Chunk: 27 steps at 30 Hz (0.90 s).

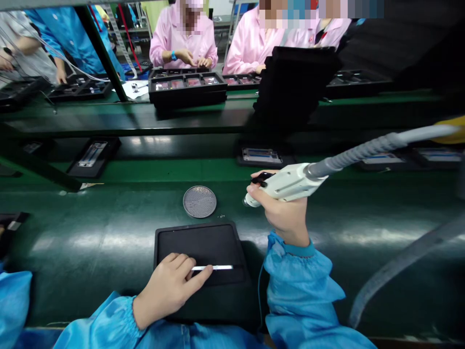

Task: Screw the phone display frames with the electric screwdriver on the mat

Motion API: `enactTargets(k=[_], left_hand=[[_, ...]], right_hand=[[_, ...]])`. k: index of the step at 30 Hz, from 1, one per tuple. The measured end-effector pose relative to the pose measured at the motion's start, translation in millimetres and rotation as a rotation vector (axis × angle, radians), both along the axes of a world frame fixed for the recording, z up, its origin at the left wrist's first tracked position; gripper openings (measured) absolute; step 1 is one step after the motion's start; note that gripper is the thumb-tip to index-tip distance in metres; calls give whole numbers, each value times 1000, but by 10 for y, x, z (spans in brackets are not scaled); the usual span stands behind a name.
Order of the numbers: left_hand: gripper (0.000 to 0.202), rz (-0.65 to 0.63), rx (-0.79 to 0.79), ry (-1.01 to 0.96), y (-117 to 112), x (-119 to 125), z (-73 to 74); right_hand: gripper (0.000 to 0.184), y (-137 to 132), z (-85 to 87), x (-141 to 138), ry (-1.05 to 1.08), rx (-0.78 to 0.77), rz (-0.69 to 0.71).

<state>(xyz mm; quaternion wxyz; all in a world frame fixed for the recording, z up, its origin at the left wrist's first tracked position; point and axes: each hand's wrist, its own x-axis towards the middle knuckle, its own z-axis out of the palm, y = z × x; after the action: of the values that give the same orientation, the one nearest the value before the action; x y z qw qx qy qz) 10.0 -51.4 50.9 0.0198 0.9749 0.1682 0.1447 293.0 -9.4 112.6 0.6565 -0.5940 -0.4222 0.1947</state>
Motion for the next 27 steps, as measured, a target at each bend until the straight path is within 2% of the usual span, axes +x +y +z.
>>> enactTargets(k=[27], left_hand=[[42,10,8,-12,-2,9,12]], right_hand=[[20,-7,-7,-1,-11,-1,0]])
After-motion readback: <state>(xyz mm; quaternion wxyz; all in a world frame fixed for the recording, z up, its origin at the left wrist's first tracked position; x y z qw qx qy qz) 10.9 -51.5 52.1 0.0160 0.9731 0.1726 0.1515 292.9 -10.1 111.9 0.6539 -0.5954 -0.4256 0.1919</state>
